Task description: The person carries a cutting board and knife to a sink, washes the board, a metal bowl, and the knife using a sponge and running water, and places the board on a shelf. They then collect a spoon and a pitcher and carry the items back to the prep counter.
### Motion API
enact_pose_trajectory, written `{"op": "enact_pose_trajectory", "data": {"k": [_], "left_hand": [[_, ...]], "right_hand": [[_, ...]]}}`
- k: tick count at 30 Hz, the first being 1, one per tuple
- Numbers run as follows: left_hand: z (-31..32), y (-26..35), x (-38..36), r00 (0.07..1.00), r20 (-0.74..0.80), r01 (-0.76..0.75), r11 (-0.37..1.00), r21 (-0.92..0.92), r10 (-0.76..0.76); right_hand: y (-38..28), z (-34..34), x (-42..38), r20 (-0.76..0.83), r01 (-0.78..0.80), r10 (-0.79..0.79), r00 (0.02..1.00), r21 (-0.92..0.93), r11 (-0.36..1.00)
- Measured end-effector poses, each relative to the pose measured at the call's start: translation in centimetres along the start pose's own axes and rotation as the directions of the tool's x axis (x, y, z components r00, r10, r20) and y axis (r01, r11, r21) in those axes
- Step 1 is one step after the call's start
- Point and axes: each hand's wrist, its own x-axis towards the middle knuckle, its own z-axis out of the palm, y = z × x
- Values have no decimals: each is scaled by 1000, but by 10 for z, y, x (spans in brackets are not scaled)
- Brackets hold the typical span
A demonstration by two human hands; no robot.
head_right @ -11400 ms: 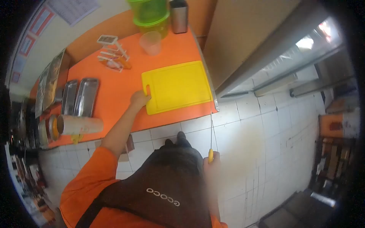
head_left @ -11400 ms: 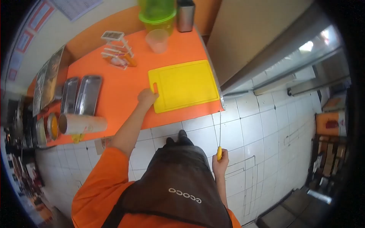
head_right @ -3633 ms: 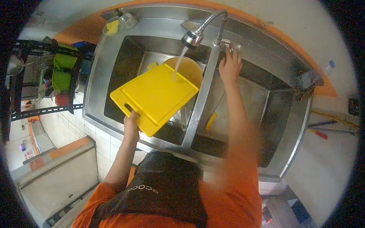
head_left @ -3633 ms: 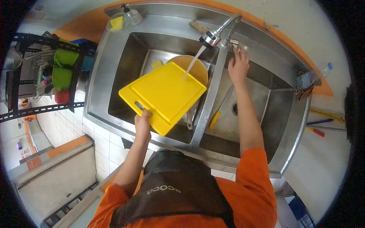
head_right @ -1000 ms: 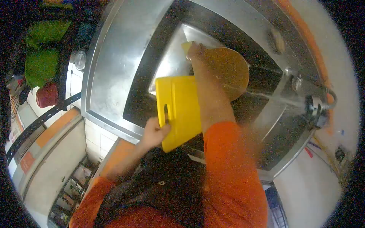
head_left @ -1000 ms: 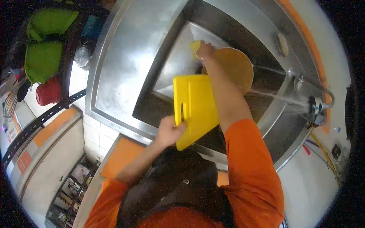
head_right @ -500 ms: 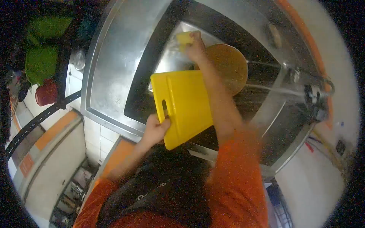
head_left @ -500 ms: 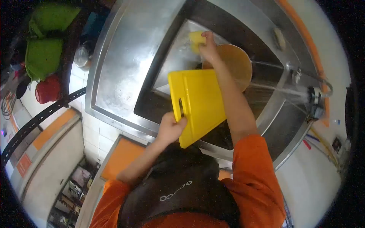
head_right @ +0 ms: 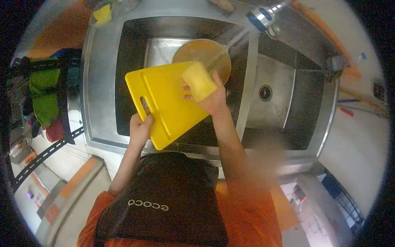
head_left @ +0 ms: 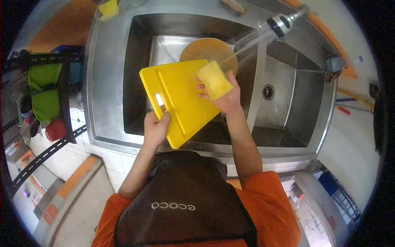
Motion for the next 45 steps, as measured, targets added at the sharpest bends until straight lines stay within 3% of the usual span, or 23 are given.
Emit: {"op": "enact_pose_trajectory", "data": {"k": [2,8,11,14,17,20,22,23,24,27,28,31,34,38,41,42,45], "left_hand": [[3,-3,2,1000,3,28,999,43,-29],[17,9,10,1000,21,-4,994,107,1],[28,28,13,998,31,-62,976,207,57],[38,38,20,995,63,-89,945,316,72],[46,52,17,994,76,-97,932,350,75],[37,50,15,993,83,-109,950,292,89],[29,51,11,994,65,-100,965,244,87],[26,49,11,995,62,-97,958,271,84],[20,46,11,995,56,-94,950,297,81],[19,48,13,987,52,-163,920,356,155],[21,49,13,981,55,-193,908,371,186],[32,58,18,985,68,-173,895,412,159],[36,67,17,959,156,-282,832,478,236],[27,73,20,952,199,-305,777,550,233],[29,72,22,948,215,-318,702,637,234],[30,74,23,947,210,-320,692,647,242],[26,84,19,940,258,-340,665,665,222]], "right_hand": [[-3,0,-3,20,32,-33,999,46,998],[-13,-24,1,-96,243,-295,951,-361,900],[-4,-8,5,-212,231,-557,803,-751,619],[20,28,12,233,337,-678,697,-941,23],[32,55,29,474,457,-678,561,-861,-223],[22,-8,64,411,244,-725,552,-911,-331],[8,-58,77,304,59,-721,623,-937,-344],[-8,-91,87,89,-138,-653,753,-948,-288],[-19,-112,93,-143,-335,-556,819,-906,-260],[-31,-84,68,53,-149,-794,605,-972,-179],[-28,-57,63,51,-77,-802,595,-990,-120],[-6,-1,58,443,228,-737,511,-896,-381],[-5,2,57,428,272,-738,522,-903,-331],[-29,-52,75,16,-157,-653,757,-966,-205],[-8,0,58,264,81,-702,662,-956,-283],[-8,18,49,420,262,-712,563,-908,-329],[-17,-7,57,160,56,-735,659,-985,-164]]}}
